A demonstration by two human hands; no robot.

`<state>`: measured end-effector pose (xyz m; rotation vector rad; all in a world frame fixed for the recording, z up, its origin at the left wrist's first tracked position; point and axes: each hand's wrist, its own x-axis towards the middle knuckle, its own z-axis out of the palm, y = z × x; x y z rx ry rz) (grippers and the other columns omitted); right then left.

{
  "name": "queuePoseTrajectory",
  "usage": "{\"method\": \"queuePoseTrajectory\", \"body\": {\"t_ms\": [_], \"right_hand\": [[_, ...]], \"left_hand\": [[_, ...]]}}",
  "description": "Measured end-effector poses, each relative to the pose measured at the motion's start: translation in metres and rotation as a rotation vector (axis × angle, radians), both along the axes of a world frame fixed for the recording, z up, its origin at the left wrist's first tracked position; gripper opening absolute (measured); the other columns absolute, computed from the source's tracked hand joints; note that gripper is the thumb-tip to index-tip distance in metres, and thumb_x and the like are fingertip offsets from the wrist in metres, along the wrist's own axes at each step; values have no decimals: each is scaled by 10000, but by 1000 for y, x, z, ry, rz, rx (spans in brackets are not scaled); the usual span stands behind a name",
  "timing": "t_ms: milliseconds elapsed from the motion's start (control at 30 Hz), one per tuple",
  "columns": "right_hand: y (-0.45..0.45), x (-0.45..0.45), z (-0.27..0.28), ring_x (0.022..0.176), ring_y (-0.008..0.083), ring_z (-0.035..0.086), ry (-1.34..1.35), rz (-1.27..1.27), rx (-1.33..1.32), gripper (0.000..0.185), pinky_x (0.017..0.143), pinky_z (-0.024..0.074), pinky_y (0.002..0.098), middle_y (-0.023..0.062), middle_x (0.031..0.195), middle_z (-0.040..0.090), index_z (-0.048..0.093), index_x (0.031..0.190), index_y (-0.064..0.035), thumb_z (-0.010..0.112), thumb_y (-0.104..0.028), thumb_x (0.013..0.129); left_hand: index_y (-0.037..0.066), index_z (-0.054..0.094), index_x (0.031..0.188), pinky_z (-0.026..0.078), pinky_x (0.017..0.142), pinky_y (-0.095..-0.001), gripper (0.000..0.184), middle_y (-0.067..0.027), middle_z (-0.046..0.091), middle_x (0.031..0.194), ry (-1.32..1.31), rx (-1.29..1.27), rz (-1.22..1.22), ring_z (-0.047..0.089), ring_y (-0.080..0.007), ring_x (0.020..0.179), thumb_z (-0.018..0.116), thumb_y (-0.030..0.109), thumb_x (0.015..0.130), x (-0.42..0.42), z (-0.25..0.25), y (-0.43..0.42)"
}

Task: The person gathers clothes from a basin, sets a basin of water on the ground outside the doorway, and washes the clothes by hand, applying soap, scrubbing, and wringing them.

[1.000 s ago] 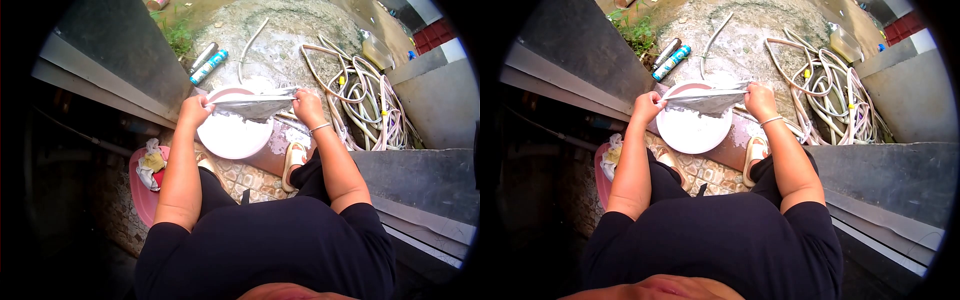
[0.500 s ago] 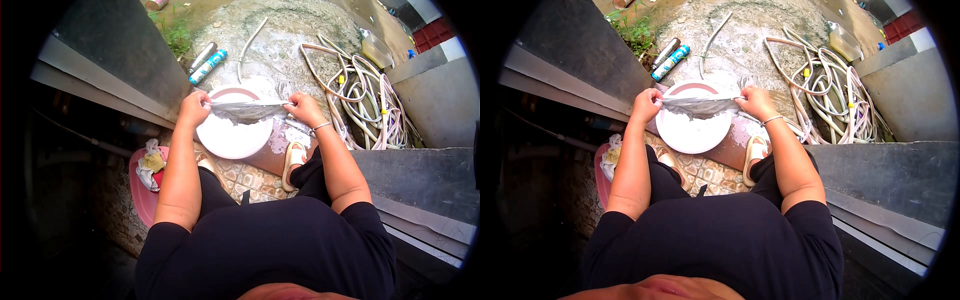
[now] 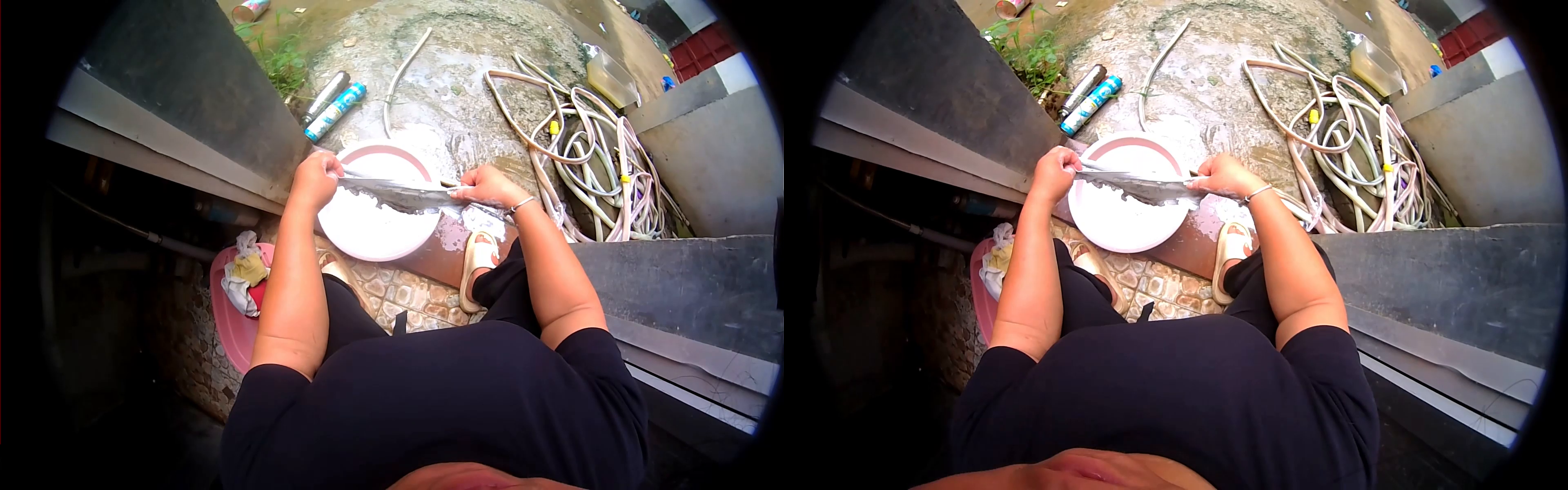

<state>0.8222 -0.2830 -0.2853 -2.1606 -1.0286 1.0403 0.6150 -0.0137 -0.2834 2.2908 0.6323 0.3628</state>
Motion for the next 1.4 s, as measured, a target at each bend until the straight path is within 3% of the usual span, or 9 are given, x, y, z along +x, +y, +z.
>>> {"method": "queuePoseTrajectory", "body": {"t_ms": [300,433,567,667,733,933,1167,1400], "right_hand": [[2,-1,3,540,64,405,138,1,114,285,490,359,248,-24,542,456,475,587,-69,701,-194,710],[4,-2,0,562,59,424,296,-80,236,211,504,372,230,-36,591,477,501,667,-77,699,-142,696],[5,-5,-3,594,70,479,254,-122,253,209,547,415,235,-19,621,529,551,747,-72,726,-157,669],[5,-4,-7,656,90,539,51,-94,270,248,615,451,242,20,693,598,614,820,-69,750,-180,646],[8,-7,6,732,150,588,57,-96,-61,373,687,463,265,94,795,640,645,906,-56,761,-280,632],[5,-11,0,678,191,580,-185,74,-159,416,663,455,293,121,730,626,653,873,-36,737,-378,651],[6,-7,-11,630,182,564,-98,-23,-130,319,630,449,299,109,692,617,653,859,-56,709,-311,676],[5,-12,-6,632,172,563,-112,51,-122,271,633,448,295,95,703,623,654,874,-65,688,-275,706]], "left_hand": [[27,589,711,451,677,-325,98,-136,572,798,50,-38,4,570,-259,731,513,-30,686,0,0,0],[14,594,718,458,682,-321,65,-129,585,816,82,-78,-21,581,-256,745,606,50,665,1,-1,0],[5,581,705,459,670,-332,211,-135,585,802,104,-42,-37,584,-244,736,718,151,635,2,4,-5],[9,564,697,461,639,-334,251,-141,588,758,137,-62,-30,583,-235,689,743,172,633,4,3,-3],[12,558,703,460,620,-331,243,-138,588,730,149,-95,-18,581,-228,664,740,157,635,4,1,-3],[30,573,767,459,581,-312,215,-117,596,678,187,-186,-14,579,-182,620,732,108,645,4,-2,-7],[15,626,827,461,587,-291,286,-99,620,700,416,-381,-37,583,-157,629,774,143,619,4,0,-11],[8,652,748,455,605,-298,289,-105,631,680,593,-290,-173,578,-161,621,788,216,601,2,3,-16]]}}
